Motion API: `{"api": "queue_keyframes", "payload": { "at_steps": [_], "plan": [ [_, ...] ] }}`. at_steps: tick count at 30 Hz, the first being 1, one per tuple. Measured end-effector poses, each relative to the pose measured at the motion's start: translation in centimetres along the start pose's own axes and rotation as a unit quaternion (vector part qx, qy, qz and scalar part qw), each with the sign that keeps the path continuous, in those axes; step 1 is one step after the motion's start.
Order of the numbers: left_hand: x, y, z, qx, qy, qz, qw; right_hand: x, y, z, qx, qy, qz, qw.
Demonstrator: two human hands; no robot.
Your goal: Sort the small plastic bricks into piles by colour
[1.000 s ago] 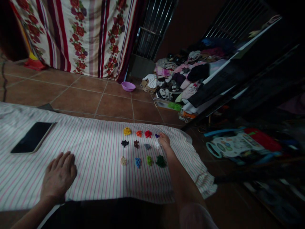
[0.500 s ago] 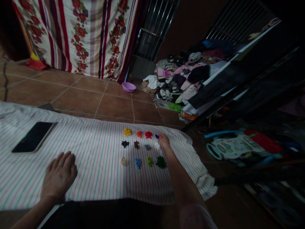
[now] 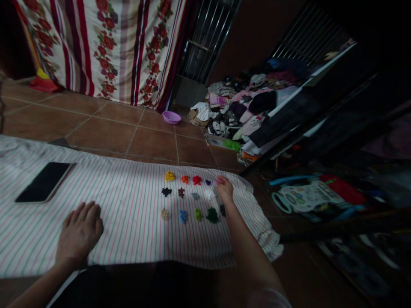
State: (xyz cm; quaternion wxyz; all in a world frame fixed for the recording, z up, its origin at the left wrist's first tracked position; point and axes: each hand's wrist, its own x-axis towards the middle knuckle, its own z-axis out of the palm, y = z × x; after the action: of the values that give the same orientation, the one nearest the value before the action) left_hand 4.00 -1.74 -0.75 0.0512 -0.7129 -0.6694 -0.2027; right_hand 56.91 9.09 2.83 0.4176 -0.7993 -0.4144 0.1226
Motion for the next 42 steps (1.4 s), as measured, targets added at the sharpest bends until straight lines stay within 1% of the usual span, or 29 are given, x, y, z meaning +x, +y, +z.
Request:
{"api": "queue_keyframes", "payload": {
  "at_steps": [2,4,6,9,12,14,15,17,20,22,24,26,30,33,35,39,42],
  "plan": [
    [0.0,0.1,-0.3,0.001,-0.008,-0.003,1.0,-1.8,-0.4,-0.8,0.04,0.012,-0.018,0.999],
    [0.0,0.3,-0.6,0.008,-0.019,-0.007,1.0,-4.4,-0.9,-1.6,0.072,0.018,-0.035,0.997],
    [0.0,0.3,-0.8,0.012,-0.02,-0.012,1.0,-7.8,-1.1,-2.3,0.091,0.016,-0.039,0.995],
    [-0.2,0.3,-1.1,0.012,-0.009,-0.004,1.0,-14.1,-0.8,-3.0,0.113,-0.01,-0.032,0.993],
    [-0.3,0.6,-1.7,0.01,-0.018,0.004,1.0,-20.9,0.5,-3.1,0.128,-0.039,-0.022,0.991],
    [-0.2,1.0,-2.5,0.007,-0.035,-0.003,0.999,-25.3,1.9,-2.9,0.129,-0.059,-0.008,0.99],
    [-0.2,1.3,-2.9,0.006,-0.045,-0.006,0.999,-27.3,2.7,-2.9,0.129,-0.059,-0.004,0.99],
    [-0.2,1.8,-3.9,0.003,-0.067,-0.015,0.998,-30.8,4.2,-3.0,0.118,-0.073,-0.011,0.99],
    [-0.6,2.6,-4.9,-0.004,-0.089,-0.019,0.996,-34.7,6.1,-3.7,0.105,-0.064,-0.025,0.992],
    [-1.4,2.8,-5.2,-0.02,-0.098,0.007,0.995,-36.5,6.7,-4.4,0.102,-0.05,-0.042,0.993],
    [-2.4,2.6,-5.2,-0.056,-0.108,0.055,0.991,-37.7,6.6,-5.2,0.106,-0.039,-0.054,0.992],
    [-3.6,2.2,-5.5,-0.089,-0.105,0.085,0.987,-38.6,5.9,-5.9,0.119,-0.031,-0.06,0.991],
    [-6.1,0.3,-7.1,-0.112,-0.099,0.104,0.983,-40.0,3.4,-6.5,0.155,-0.021,-0.07,0.985],
    [-7.7,-1.7,-8.7,-0.095,-0.1,0.123,0.983,-41.0,1.4,-6.2,0.192,-0.02,-0.073,0.979],
    [-8.6,-3.3,-9.7,-0.071,-0.089,0.121,0.986,-41.3,0.2,-5.6,0.223,-0.03,-0.08,0.971],
    [-10.0,-6.3,-11.4,-0.024,-0.071,0.118,0.99,-41.3,-2.2,-4.3,0.274,-0.081,-0.094,0.954],
    [-10.8,-7.9,-12.4,-0.006,-0.051,0.119,0.992,-41.1,-3.7,-3.3,0.284,-0.109,-0.1,0.947]
  ]
}}
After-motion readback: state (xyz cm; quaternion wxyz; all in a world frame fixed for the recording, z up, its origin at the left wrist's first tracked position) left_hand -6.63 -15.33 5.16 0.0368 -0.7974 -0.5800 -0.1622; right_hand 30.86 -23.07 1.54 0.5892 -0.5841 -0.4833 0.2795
